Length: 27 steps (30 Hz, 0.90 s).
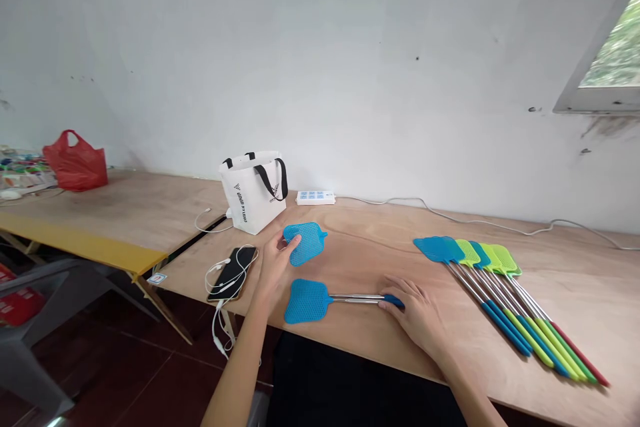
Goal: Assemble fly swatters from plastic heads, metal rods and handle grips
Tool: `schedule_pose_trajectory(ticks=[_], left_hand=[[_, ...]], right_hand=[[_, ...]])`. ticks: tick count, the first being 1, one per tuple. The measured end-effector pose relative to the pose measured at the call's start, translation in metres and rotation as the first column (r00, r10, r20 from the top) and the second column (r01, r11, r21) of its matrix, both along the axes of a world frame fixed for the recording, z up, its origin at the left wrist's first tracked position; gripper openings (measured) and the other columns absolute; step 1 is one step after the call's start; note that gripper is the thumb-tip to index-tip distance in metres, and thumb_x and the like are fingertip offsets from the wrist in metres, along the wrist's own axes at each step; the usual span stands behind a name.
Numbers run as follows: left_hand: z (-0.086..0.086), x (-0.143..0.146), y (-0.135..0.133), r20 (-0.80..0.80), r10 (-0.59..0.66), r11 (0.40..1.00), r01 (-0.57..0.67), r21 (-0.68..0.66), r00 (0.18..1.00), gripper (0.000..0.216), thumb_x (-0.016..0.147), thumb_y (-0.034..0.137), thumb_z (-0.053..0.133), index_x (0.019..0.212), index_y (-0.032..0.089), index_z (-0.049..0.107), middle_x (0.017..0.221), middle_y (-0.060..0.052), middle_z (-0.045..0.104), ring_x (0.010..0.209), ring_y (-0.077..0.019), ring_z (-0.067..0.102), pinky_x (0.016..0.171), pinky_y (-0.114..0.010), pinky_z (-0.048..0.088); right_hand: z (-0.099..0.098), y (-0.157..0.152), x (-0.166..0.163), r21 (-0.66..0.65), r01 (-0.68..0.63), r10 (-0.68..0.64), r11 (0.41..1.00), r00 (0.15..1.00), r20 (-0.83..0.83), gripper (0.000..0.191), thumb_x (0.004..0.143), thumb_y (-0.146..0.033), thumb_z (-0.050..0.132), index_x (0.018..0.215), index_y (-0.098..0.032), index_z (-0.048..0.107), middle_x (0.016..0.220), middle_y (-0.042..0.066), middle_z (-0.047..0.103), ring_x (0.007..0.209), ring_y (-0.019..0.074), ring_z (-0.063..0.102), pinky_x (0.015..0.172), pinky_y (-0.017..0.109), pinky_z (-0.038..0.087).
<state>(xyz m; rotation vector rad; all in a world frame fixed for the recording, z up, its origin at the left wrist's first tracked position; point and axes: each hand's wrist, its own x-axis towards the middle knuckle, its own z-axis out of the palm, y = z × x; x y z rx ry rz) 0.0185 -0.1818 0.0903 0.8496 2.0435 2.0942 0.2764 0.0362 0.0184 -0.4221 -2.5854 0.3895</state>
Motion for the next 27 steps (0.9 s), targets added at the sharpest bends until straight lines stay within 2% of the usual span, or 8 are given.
schedule_pose_trajectory(ticks=[5, 10, 13, 17, 22, 27], left_hand=[[0.011, 0.021, 0.008, 0.040, -0.044, 0.999, 0.043, 0.034, 0.998, 0.044, 0.079, 0.052, 0.075, 0.103, 0.016, 0.069, 0.105, -0.008, 0.074, 0.099, -0.0261, 0.068, 0.086, -0.034, 0.054], [0.015, 0.033, 0.017, 0.100, -0.093, 0.993, 0.084, 0.087, 0.991, 0.044, 0.076, 0.052, 0.078, 0.100, 0.016, 0.071, 0.102, -0.008, 0.075, 0.100, -0.0265, 0.069, 0.087, -0.035, 0.055], [0.015, 0.038, 0.021, 0.153, -0.113, 0.988, 0.095, 0.123, 0.982, 0.044, 0.076, 0.054, 0.078, 0.099, 0.016, 0.071, 0.101, -0.008, 0.075, 0.101, -0.0263, 0.069, 0.086, -0.033, 0.055], [0.012, 0.041, 0.027, 0.260, -0.142, 0.978, 0.095, 0.184, 0.955, 0.049, 0.075, 0.060, 0.077, 0.099, 0.018, 0.069, 0.099, -0.007, 0.075, 0.097, -0.0254, 0.071, 0.082, -0.033, 0.057], [0.013, 0.048, 0.030, 0.421, -0.203, 0.971, 0.126, 0.203, 0.884, 0.057, 0.074, 0.064, 0.076, 0.108, 0.020, 0.067, 0.099, -0.007, 0.075, 0.086, -0.0235, 0.073, 0.064, -0.028, 0.056], [0.019, 0.055, 0.030, 0.509, -0.208, 0.972, 0.119, 0.204, 0.835, 0.059, 0.074, 0.063, 0.076, 0.114, 0.022, 0.065, 0.098, -0.006, 0.074, 0.080, -0.0213, 0.072, 0.054, -0.023, 0.050]], right_hand=[[-0.003, 0.002, -0.003, -0.081, 0.015, -0.017, 0.997, 1.000, -0.021, 0.015, 0.098, -0.037, 0.053, 0.093, -0.027, 0.063, 0.107, 0.004, 0.071, 0.103, 0.0251, 0.065, 0.093, 0.044, 0.046], [-0.008, 0.007, -0.004, -0.071, 0.068, -0.075, 0.995, 0.992, -0.104, 0.024, 0.101, -0.041, 0.048, 0.087, -0.026, 0.059, 0.091, 0.003, 0.072, 0.089, 0.0241, 0.066, 0.087, 0.041, 0.047], [-0.001, 0.009, -0.001, -0.139, 0.092, -0.118, 0.986, 0.975, -0.187, 0.030, 0.103, -0.047, 0.044, 0.092, -0.026, 0.062, 0.094, 0.005, 0.074, 0.092, 0.0255, 0.068, 0.084, 0.040, 0.051], [0.022, 0.009, 0.009, -0.250, -0.005, -0.082, 0.968, 0.937, -0.339, 0.035, 0.103, -0.049, 0.043, 0.113, -0.026, 0.067, 0.111, 0.009, 0.074, 0.102, 0.0255, 0.069, 0.080, 0.035, 0.057], [0.050, 0.004, 0.023, -0.224, -0.101, 0.002, 0.969, 0.914, -0.405, 0.033, 0.102, -0.043, 0.049, 0.122, -0.027, 0.069, 0.117, 0.008, 0.074, 0.109, 0.0255, 0.069, 0.083, 0.033, 0.058], [0.059, -0.004, 0.027, -0.205, -0.157, 0.070, 0.966, 0.923, -0.377, 0.032, 0.103, -0.041, 0.048, 0.121, -0.028, 0.071, 0.106, 0.007, 0.074, 0.094, 0.0226, 0.070, 0.078, 0.031, 0.058]])
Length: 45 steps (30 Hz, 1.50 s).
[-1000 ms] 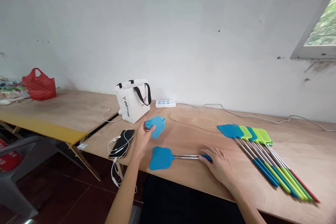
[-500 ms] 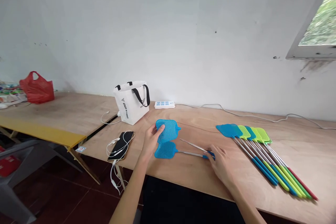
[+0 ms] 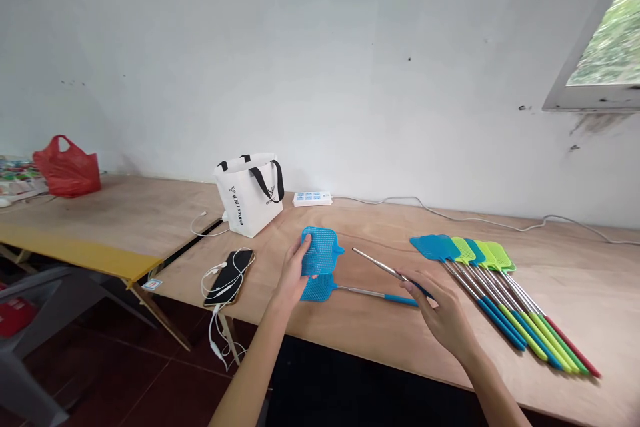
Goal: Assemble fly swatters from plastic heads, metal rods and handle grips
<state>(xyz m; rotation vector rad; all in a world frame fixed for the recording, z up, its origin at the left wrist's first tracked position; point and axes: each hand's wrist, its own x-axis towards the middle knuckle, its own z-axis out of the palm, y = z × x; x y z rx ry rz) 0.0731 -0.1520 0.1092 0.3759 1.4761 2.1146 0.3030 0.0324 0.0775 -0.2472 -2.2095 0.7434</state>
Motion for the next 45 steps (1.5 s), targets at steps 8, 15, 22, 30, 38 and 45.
schedule_pose_trajectory(ticks=[8, 15, 22, 30, 38, 45], left_hand=[[0.000, 0.000, -0.001, 0.049, -0.022, 1.000, 0.023, -0.012, 0.999, 0.060, 0.073, 0.062, 0.077, 0.118, 0.024, 0.066, 0.102, -0.005, 0.075, 0.084, -0.0221, 0.073, 0.057, -0.025, 0.052], [0.004, 0.002, -0.005, -0.051, -0.042, 0.999, 0.043, 0.032, 0.998, 0.054, 0.069, 0.061, 0.082, 0.101, 0.019, 0.068, 0.087, -0.005, 0.073, 0.076, -0.0213, 0.071, 0.060, -0.027, 0.055], [0.000, 0.000, -0.009, -0.321, 0.037, 0.999, -0.030, 0.024, 0.946, 0.043, 0.081, 0.060, 0.073, 0.093, 0.019, 0.065, 0.082, -0.001, 0.068, 0.076, -0.0174, 0.065, 0.070, -0.026, 0.053], [0.000, 0.004, -0.011, -0.474, 0.013, 0.999, -0.032, -0.031, 0.880, 0.040, 0.087, 0.059, 0.066, 0.092, 0.019, 0.064, 0.082, 0.000, 0.062, 0.078, -0.0174, 0.059, 0.072, -0.025, 0.049], [0.003, 0.025, -0.004, -0.436, -0.057, 0.997, 0.030, -0.069, 0.898, 0.039, 0.088, 0.058, 0.067, 0.092, 0.019, 0.066, 0.086, -0.001, 0.064, 0.082, -0.0174, 0.060, 0.075, -0.025, 0.049], [-0.002, 0.037, 0.006, -0.385, -0.026, 0.996, -0.009, -0.088, 0.923, 0.043, 0.085, 0.060, 0.067, 0.099, 0.020, 0.069, 0.099, -0.005, 0.070, 0.095, -0.0226, 0.064, 0.082, -0.030, 0.051]], right_hand=[[-0.001, -0.005, -0.001, 0.053, -0.015, 0.012, 0.998, 0.998, 0.062, 0.036, 0.104, -0.042, 0.043, 0.123, -0.029, 0.071, 0.087, 0.006, 0.072, 0.079, 0.0218, 0.068, 0.075, 0.032, 0.059], [0.006, -0.004, 0.003, 0.133, -0.035, 0.027, 0.990, 0.998, 0.062, 0.037, 0.105, -0.037, 0.039, 0.126, -0.029, 0.069, 0.086, 0.006, 0.070, 0.080, 0.0211, 0.067, 0.064, 0.028, 0.055], [0.013, -0.002, 0.015, 0.370, 0.037, -0.069, 0.928, 0.995, 0.072, 0.040, 0.104, -0.023, 0.039, 0.135, -0.034, 0.063, 0.092, 0.005, 0.069, 0.080, 0.0204, 0.064, 0.072, 0.032, 0.050], [0.014, 0.000, 0.019, 0.480, 0.071, -0.127, 0.874, 0.988, 0.084, 0.042, 0.103, -0.019, 0.038, 0.134, -0.032, 0.064, 0.090, 0.005, 0.068, 0.080, 0.0196, 0.061, 0.069, 0.030, 0.045], [0.015, -0.023, 0.003, 0.509, 0.126, -0.142, 0.852, 0.990, -0.009, 0.025, 0.105, -0.029, 0.049, 0.120, -0.024, 0.069, 0.082, 0.003, 0.063, 0.075, 0.0166, 0.060, 0.071, 0.028, 0.040], [0.010, -0.030, -0.001, 0.594, 0.227, -0.210, 0.772, 0.973, -0.099, 0.017, 0.102, -0.017, 0.054, 0.107, -0.021, 0.070, 0.076, 0.002, 0.060, 0.071, 0.0165, 0.052, 0.073, 0.031, 0.036]])
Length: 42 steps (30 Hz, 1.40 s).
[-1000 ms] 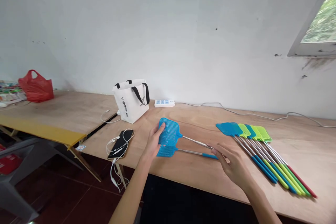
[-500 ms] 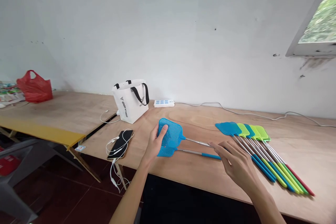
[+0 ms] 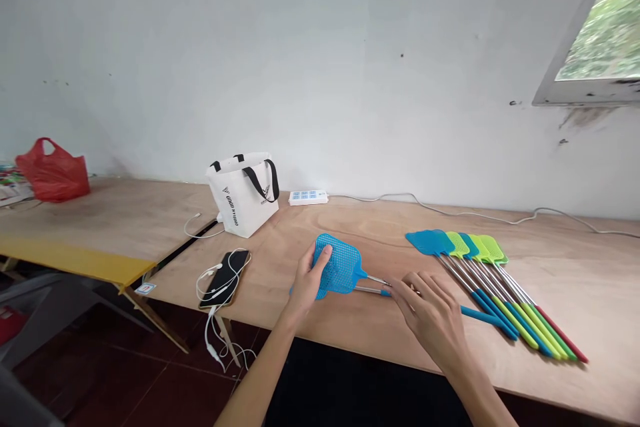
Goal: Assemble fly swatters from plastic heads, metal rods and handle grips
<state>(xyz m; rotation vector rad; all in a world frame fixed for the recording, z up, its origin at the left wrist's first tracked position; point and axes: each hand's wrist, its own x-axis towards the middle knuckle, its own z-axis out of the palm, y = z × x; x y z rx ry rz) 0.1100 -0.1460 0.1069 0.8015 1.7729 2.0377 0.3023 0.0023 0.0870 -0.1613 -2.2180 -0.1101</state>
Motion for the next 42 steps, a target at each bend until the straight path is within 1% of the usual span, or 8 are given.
schedule_pose_trajectory(ticks=[8, 14, 18, 25, 32, 36, 39, 42], left_hand=[[-0.015, 0.005, 0.011, -0.108, -0.015, 0.999, 0.011, -0.032, 0.994, 0.041, 0.085, 0.059, 0.069, 0.085, 0.019, 0.061, 0.076, -0.001, 0.062, 0.073, -0.0170, 0.060, 0.070, -0.027, 0.050], [-0.034, -0.003, 0.011, -0.249, 0.011, 1.000, -0.017, -0.020, 0.968, 0.044, 0.080, 0.059, 0.073, 0.071, 0.018, 0.059, 0.065, 0.001, 0.057, 0.061, -0.0140, 0.053, 0.058, -0.025, 0.045], [-0.034, -0.005, 0.007, -0.305, 0.007, 0.998, -0.024, -0.050, 0.952, 0.044, 0.081, 0.057, 0.073, 0.066, 0.019, 0.055, 0.061, 0.003, 0.051, 0.057, -0.0130, 0.048, 0.055, -0.025, 0.040], [-0.023, -0.027, 0.009, -0.147, 0.054, 0.999, -0.054, 0.005, 0.988, 0.042, 0.084, 0.060, 0.068, 0.078, 0.019, 0.059, 0.070, 0.001, 0.057, 0.066, -0.0159, 0.054, 0.062, -0.025, 0.044], [-0.060, -0.086, 0.005, -0.039, 0.108, 0.989, -0.112, -0.102, 0.993, 0.048, 0.080, 0.056, 0.071, 0.110, 0.021, 0.057, 0.092, -0.005, 0.068, 0.085, -0.0213, 0.066, 0.073, -0.030, 0.052], [-0.082, -0.104, 0.003, -0.179, 0.130, 0.925, -0.184, -0.332, 0.975, 0.052, 0.085, 0.044, 0.066, 0.128, 0.022, 0.045, 0.103, -0.005, 0.067, 0.081, -0.0187, 0.067, 0.066, -0.028, 0.052], [-0.090, -0.109, 0.001, -0.426, 0.005, 0.806, -0.255, -0.534, 0.905, 0.045, 0.089, 0.035, 0.062, 0.130, 0.022, 0.046, 0.111, -0.006, 0.067, 0.092, -0.0198, 0.068, 0.079, -0.031, 0.053], [-0.093, -0.110, -0.002, -0.514, -0.052, 0.730, -0.318, -0.604, 0.857, 0.045, 0.088, 0.030, 0.063, 0.130, 0.021, 0.050, 0.113, -0.009, 0.067, 0.103, -0.0247, 0.067, 0.087, -0.036, 0.052]], right_hand=[[-0.014, 0.002, -0.009, -0.128, -0.078, 0.075, 0.989, 0.997, -0.027, 0.023, 0.102, -0.010, 0.046, 0.110, -0.019, 0.066, 0.088, 0.005, 0.068, 0.081, 0.0174, 0.058, 0.071, 0.028, 0.038], [-0.016, 0.005, -0.008, -0.310, -0.108, 0.139, 0.945, 0.987, 0.078, 0.030, 0.107, -0.023, 0.038, 0.097, -0.023, 0.066, 0.079, 0.002, 0.064, 0.072, 0.0161, 0.059, 0.062, 0.026, 0.036], [-0.020, 0.008, -0.010, -0.435, -0.119, 0.192, 0.893, 0.973, 0.129, 0.035, 0.108, -0.035, 0.035, 0.094, -0.025, 0.066, 0.078, 0.002, 0.063, 0.070, 0.0158, 0.060, 0.063, 0.026, 0.040], [-0.034, 0.035, -0.013, -0.483, 0.042, 0.091, 0.874, 0.964, 0.249, 0.031, 0.103, -0.043, 0.043, 0.119, -0.029, 0.066, 0.098, 0.004, 0.072, 0.091, 0.0232, 0.067, 0.078, 0.034, 0.048], [-0.054, 0.081, -0.004, -0.492, 0.251, -0.072, 0.834, 0.933, 0.353, 0.033, 0.099, -0.041, 0.044, 0.108, -0.027, 0.072, 0.103, 0.006, 0.075, 0.101, 0.0277, 0.067, 0.084, 0.039, 0.049], [-0.062, 0.084, -0.008, -0.491, 0.166, 0.007, 0.855, 0.943, 0.332, 0.034, 0.097, -0.031, 0.042, 0.102, -0.023, 0.074, 0.098, 0.008, 0.074, 0.094, 0.0260, 0.067, 0.084, 0.039, 0.050], [-0.066, 0.084, -0.010, -0.506, 0.047, 0.116, 0.861, 0.952, 0.284, 0.039, 0.093, -0.019, 0.036, 0.102, -0.021, 0.074, 0.095, 0.008, 0.072, 0.092, 0.0232, 0.067, 0.084, 0.038, 0.052], [-0.070, 0.088, -0.008, -0.524, 0.015, 0.137, 0.852, 0.958, 0.250, 0.041, 0.092, -0.016, 0.036, 0.107, -0.021, 0.074, 0.099, 0.009, 0.072, 0.097, 0.0231, 0.067, 0.089, 0.040, 0.052]])
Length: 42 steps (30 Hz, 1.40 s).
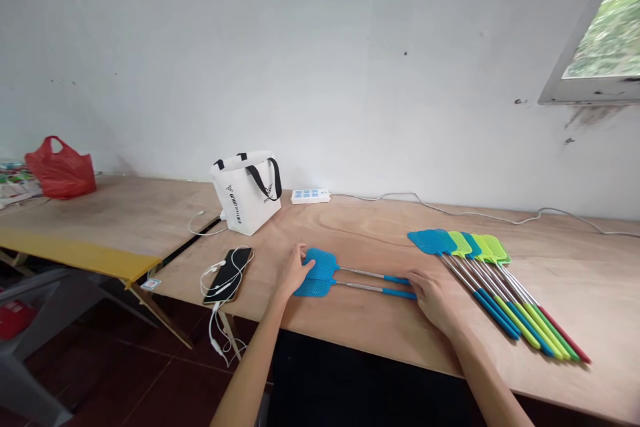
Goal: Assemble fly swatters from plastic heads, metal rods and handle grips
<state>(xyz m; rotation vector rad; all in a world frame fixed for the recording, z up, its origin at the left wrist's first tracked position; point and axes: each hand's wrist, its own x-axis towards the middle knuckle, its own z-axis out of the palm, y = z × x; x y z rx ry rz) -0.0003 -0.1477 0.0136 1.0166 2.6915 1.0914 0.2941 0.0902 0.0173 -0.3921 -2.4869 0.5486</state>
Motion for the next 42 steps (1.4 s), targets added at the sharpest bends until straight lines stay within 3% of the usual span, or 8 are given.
schedule_pose_trajectory(ticks=[4, 9, 12, 17, 23, 30, 42], left_hand=[[0.001, -0.001, -0.003, -0.069, 0.020, 0.998, -0.024, -0.056, 0.997, 0.038, 0.089, 0.028, 0.062, 0.126, 0.021, 0.056, 0.124, -0.013, 0.064, 0.119, -0.0309, 0.060, 0.096, -0.043, 0.047], [0.003, -0.003, -0.005, -0.159, 0.007, 0.997, -0.020, -0.078, 0.987, 0.031, 0.094, 0.027, 0.056, 0.125, 0.024, 0.059, 0.126, -0.010, 0.062, 0.123, -0.0284, 0.057, 0.104, -0.043, 0.042], [0.002, -0.004, -0.007, -0.194, 0.042, 0.995, -0.059, -0.082, 0.980, 0.029, 0.098, 0.027, 0.049, 0.124, 0.022, 0.059, 0.128, -0.012, 0.061, 0.123, -0.0291, 0.057, 0.104, -0.045, 0.042], [-0.003, -0.002, -0.008, -0.233, 0.030, 0.991, -0.059, -0.119, 0.972, 0.029, 0.101, 0.027, 0.043, 0.123, 0.023, 0.062, 0.139, -0.012, 0.057, 0.131, -0.0306, 0.051, 0.109, -0.048, 0.036], [-0.004, -0.002, -0.008, -0.257, -0.002, 0.987, -0.040, -0.159, 0.966, 0.033, 0.101, 0.027, 0.041, 0.127, 0.021, 0.060, 0.138, -0.014, 0.056, 0.127, -0.0318, 0.052, 0.106, -0.047, 0.039], [-0.002, -0.002, -0.008, -0.261, -0.013, 0.985, -0.032, -0.169, 0.965, 0.034, 0.101, 0.026, 0.039, 0.127, 0.023, 0.060, 0.138, -0.013, 0.056, 0.126, -0.0313, 0.052, 0.106, -0.046, 0.039], [-0.001, 0.000, -0.009, -0.266, -0.029, 0.986, -0.017, -0.168, 0.964, 0.034, 0.101, 0.027, 0.038, 0.127, 0.023, 0.060, 0.137, -0.013, 0.055, 0.125, -0.0300, 0.052, 0.106, -0.046, 0.039]], right_hand=[[-0.006, 0.007, 0.003, -0.010, 0.086, -0.086, 0.996, 0.996, -0.001, 0.034, 0.098, -0.030, 0.040, 0.105, -0.022, 0.072, 0.103, 0.009, 0.072, 0.099, 0.0245, 0.067, 0.091, 0.041, 0.051], [-0.010, 0.013, 0.007, -0.010, 0.245, -0.243, 0.969, 0.966, 0.089, 0.033, 0.098, -0.046, 0.041, 0.097, -0.024, 0.066, 0.090, 0.005, 0.069, 0.084, 0.0244, 0.067, 0.074, 0.036, 0.048], [-0.013, 0.016, 0.009, -0.025, 0.261, -0.255, 0.965, 0.957, 0.135, 0.034, 0.100, -0.041, 0.034, 0.098, -0.023, 0.063, 0.087, 0.004, 0.071, 0.078, 0.0229, 0.068, 0.069, 0.033, 0.045], [-0.019, 0.019, 0.011, 0.032, 0.283, -0.283, 0.958, 0.932, 0.224, 0.036, 0.097, -0.023, 0.033, 0.119, -0.023, 0.061, 0.098, 0.006, 0.075, 0.086, 0.0226, 0.069, 0.072, 0.033, 0.044], [-0.024, 0.018, 0.010, 0.312, 0.364, -0.442, 0.878, 0.866, 0.235, 0.034, 0.098, -0.020, 0.035, 0.116, -0.022, 0.064, 0.115, 0.012, 0.068, 0.107, 0.0267, 0.063, 0.083, 0.037, 0.041], [-0.034, 0.020, 0.014, 0.416, 0.254, -0.378, 0.873, 0.892, 0.249, 0.039, 0.096, -0.010, 0.034, 0.119, -0.021, 0.063, 0.119, 0.012, 0.065, 0.111, 0.0250, 0.059, 0.096, 0.036, 0.036], [-0.036, 0.022, 0.013, 0.417, 0.275, -0.396, 0.866, 0.888, 0.235, 0.038, 0.098, -0.015, 0.034, 0.122, -0.023, 0.063, 0.117, 0.012, 0.065, 0.110, 0.0264, 0.058, 0.096, 0.039, 0.036]])
